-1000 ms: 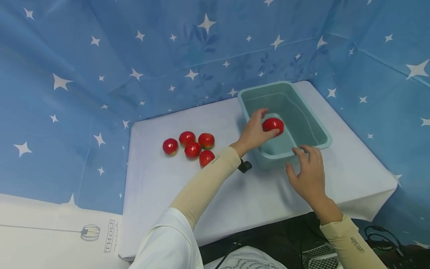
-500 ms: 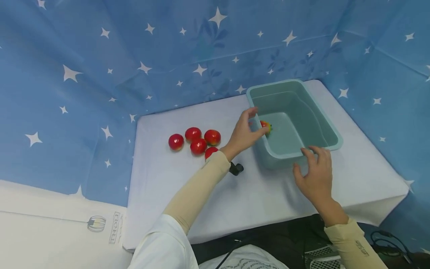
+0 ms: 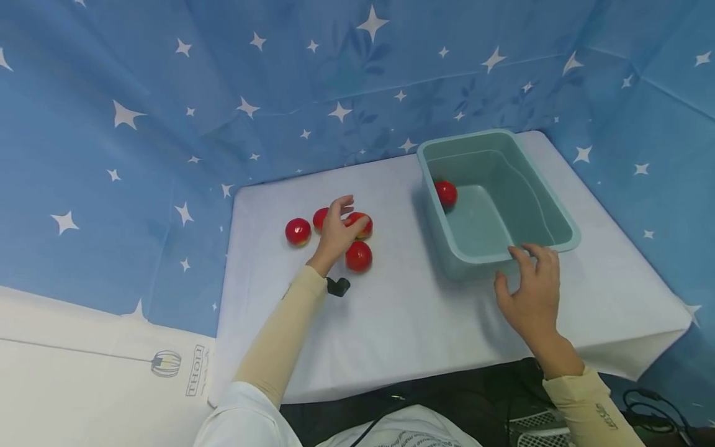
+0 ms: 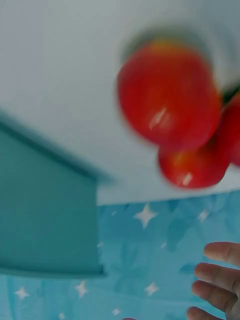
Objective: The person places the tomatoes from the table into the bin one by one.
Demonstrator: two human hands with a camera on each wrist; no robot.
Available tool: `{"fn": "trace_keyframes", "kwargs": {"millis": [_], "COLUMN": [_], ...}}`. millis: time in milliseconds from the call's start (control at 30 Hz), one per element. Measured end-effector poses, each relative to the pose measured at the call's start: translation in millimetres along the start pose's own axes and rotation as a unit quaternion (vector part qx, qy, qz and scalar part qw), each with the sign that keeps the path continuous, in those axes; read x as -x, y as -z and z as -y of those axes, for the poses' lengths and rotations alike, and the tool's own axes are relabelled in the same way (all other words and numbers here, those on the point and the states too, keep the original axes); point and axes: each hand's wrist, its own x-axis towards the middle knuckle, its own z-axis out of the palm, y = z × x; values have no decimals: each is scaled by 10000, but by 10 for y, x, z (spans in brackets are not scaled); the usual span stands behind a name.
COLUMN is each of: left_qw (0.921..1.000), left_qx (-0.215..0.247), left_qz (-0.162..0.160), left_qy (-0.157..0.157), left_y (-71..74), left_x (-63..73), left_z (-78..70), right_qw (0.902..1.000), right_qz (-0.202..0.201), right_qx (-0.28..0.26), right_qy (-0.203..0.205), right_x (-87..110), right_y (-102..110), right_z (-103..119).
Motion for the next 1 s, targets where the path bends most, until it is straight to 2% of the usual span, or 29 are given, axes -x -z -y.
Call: {"fn": "trace_keyframes", "kwargs": {"millis": [100,233,400,567,833,1000], "left_qw": [9991,9949,9875,9746,9674,9746], "left_qx": [-312,-872,-1499,-2119,-2353,-2098], "left_qz": [114,327,154,180,247,113], "left_qy": [270,386,450,699,901,773], "left_y": [38,-44,-197,-335,-486,-512], "left_x": [88,225,337,390,448,455], "left_z": [189,372,500,598,704,673], "right_qw": [9999,9998,9999,9999,9999,10000], "right_qz": [-104,-173,-99,-76,-67,-49], "right_qx": [7,23,42,67,91,69], "right_qy": [45,37,-28,-78,-41,-47], "right_x": [-21,-46,-48,-30,4,13], "right_y": [-3,-4,-3,-14,-36,-25], "right_z": [-2,4,17,24,26,33]}}
